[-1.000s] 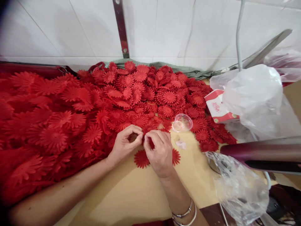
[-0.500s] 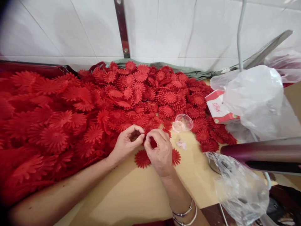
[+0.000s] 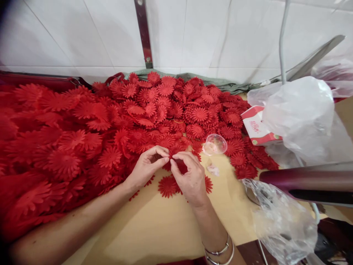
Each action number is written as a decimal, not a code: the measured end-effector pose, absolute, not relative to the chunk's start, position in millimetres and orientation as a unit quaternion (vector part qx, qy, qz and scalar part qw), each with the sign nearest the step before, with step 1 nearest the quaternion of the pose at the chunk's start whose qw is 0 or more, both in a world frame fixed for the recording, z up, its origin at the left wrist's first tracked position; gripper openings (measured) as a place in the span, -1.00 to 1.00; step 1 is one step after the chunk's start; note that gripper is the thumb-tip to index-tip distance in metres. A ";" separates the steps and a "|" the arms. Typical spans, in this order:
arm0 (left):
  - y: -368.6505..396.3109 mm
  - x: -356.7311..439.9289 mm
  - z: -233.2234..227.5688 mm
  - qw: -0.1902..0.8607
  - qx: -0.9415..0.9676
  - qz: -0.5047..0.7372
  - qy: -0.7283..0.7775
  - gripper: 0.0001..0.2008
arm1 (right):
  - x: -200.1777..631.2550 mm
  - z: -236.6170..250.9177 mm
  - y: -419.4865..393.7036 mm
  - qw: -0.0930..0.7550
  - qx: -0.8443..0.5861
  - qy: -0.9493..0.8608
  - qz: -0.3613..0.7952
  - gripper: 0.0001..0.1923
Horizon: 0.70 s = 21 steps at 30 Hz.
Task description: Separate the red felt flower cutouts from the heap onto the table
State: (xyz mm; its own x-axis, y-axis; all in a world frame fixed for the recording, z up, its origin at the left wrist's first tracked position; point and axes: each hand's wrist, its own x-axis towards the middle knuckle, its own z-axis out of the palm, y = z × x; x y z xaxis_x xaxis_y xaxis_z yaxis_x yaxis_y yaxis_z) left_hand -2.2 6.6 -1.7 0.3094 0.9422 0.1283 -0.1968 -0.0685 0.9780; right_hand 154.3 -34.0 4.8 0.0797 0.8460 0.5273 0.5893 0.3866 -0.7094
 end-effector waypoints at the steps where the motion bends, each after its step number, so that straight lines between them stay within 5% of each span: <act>1: 6.5 -1.9 -2.1 0.594 0.549 0.482 0.337 -0.84 | 154.6 4.7 -33.9 0.497 -0.538 -0.669 0.125 -0.92; 21: 5.7 -0.5 -3.2 0.589 0.556 0.483 0.334 -0.91 | 158.8 4.8 -33.0 0.468 -0.515 -0.711 0.103 -0.90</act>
State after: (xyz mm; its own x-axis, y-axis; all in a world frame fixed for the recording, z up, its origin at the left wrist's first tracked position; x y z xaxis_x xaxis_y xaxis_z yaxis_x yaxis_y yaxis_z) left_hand -0.5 5.7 -3.2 0.3111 0.9396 0.1427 -0.1975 -0.0830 0.9768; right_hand 158.8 -33.0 4.8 -0.0321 0.8280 0.5598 0.6353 0.4493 -0.6281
